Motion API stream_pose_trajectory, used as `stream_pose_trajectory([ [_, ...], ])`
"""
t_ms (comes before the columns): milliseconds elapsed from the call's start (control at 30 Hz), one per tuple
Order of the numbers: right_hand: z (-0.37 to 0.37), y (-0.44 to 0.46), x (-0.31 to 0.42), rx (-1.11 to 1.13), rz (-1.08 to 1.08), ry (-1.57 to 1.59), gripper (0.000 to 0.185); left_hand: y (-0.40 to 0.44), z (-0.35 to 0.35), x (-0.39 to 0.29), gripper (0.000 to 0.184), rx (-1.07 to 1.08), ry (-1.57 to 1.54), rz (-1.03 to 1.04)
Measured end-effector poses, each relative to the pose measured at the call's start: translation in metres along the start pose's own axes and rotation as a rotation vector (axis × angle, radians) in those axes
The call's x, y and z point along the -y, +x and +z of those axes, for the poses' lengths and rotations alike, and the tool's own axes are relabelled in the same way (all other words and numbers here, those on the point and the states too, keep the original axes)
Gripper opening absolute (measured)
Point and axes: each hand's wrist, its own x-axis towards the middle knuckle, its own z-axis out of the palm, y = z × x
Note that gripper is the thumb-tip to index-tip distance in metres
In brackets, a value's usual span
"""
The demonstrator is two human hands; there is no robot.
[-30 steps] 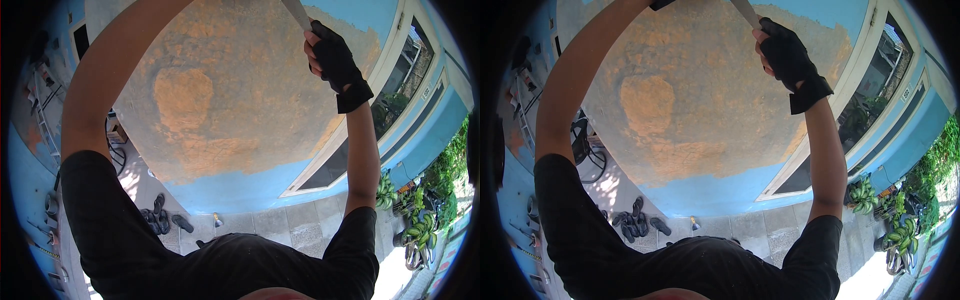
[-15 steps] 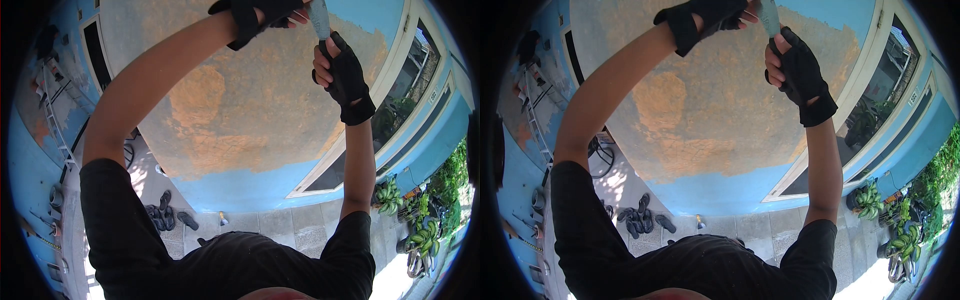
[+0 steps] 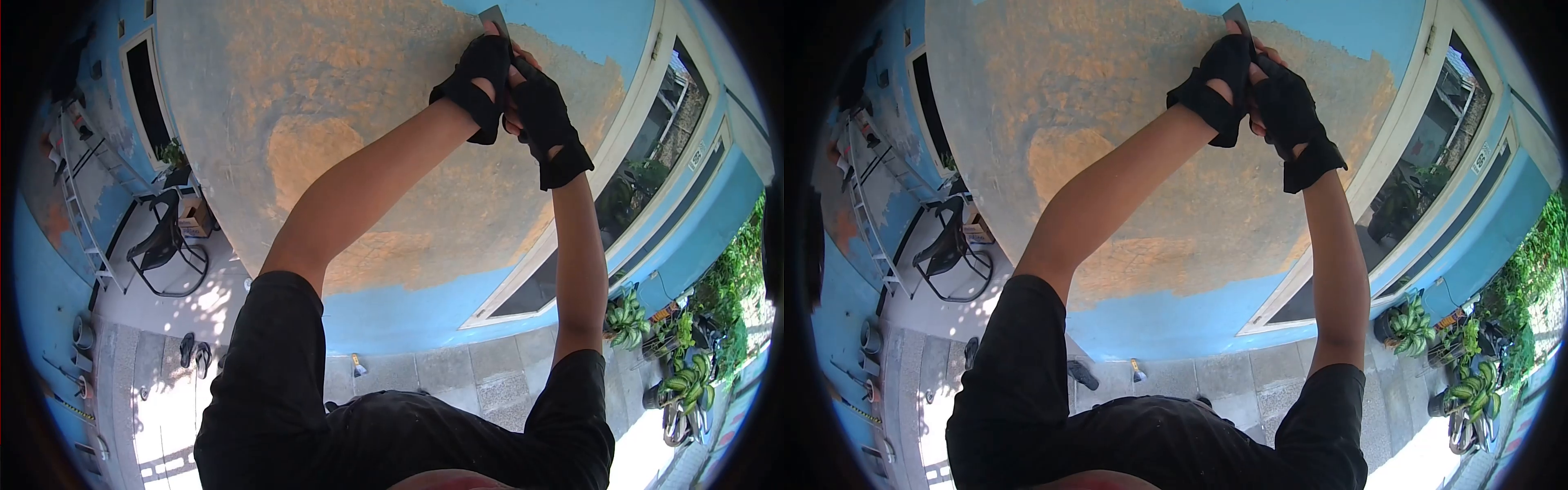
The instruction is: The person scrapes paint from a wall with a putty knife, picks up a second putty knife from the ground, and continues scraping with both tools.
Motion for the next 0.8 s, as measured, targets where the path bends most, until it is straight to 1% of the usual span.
stream_pose_trajectory([
  [33,0.001,-0.001,0.003,-0.057,0.019,-0.127,0.026,0.001,0.001,0.003,0.05,0.012,-0.084,0.036],
  [67,-0.002,-0.001,0.003,-0.061,0.024,-0.134,0.026,0.0,0.002,0.005,0.05,0.024,-0.168,0.074],
  [100,-0.006,0.0,0.003,-0.06,0.026,-0.177,0.025,0.0,0.005,0.006,0.05,0.025,-0.178,0.072],
  [167,-0.007,0.002,0.004,-0.062,0.026,-0.226,0.025,0.001,0.008,0.01,0.05,0.026,-0.319,0.103],
  [233,-0.001,0.001,0.003,-0.15,-0.106,-0.376,0.023,0.003,0.007,0.013,0.052,0.052,-0.359,0.117],
  [267,-0.003,0.003,0.001,-0.15,-0.106,-0.384,0.023,0.004,0.006,0.014,0.055,0.076,-0.393,0.129],
  [333,-0.006,0.005,-0.006,-0.135,-0.287,-0.517,0.023,0.005,0.005,0.017,0.055,0.09,-0.395,0.148],
  [400,-0.006,0.004,-0.003,-0.138,-0.285,-0.536,0.024,0.001,0.007,0.017,0.055,0.098,-0.396,0.171],
  [500,-0.009,0.007,-0.006,-0.152,-0.307,-0.588,0.026,0.004,0.005,0.017,0.05,0.118,-0.444,0.145],
  [567,-0.011,0.011,-0.007,-0.164,-0.328,-0.632,0.026,0.009,0.005,0.018,0.049,0.187,-0.465,0.158],
  [600,-0.013,0.011,-0.008,-0.154,-0.383,-0.665,0.026,0.01,0.004,0.02,0.049,0.187,-0.475,0.159],
  [633,-0.015,0.013,-0.007,-0.144,-0.44,-0.698,0.026,0.011,0.002,0.021,0.048,0.226,-0.48,0.213],
  [667,-0.015,0.017,-0.005,-0.144,-0.442,-0.709,0.026,0.012,0.003,0.017,0.047,0.267,-0.484,0.27],
  [700,-0.014,0.021,-0.002,-0.133,-0.507,-0.758,0.027,0.013,0.005,0.014,0.047,0.265,-0.493,0.274],
  [733,-0.013,0.023,0.001,-0.12,-0.572,-0.804,0.027,0.015,0.007,0.01,0.051,0.256,-0.539,0.278],
  [767,-0.013,0.023,0.008,-0.116,-0.573,-0.809,0.027,0.017,0.009,0.007,0.056,0.249,-0.582,0.283],
  [800,-0.011,0.02,0.016,-0.095,-0.487,-0.807,0.028,0.019,0.012,0.006,0.056,0.245,-0.586,0.29],
])
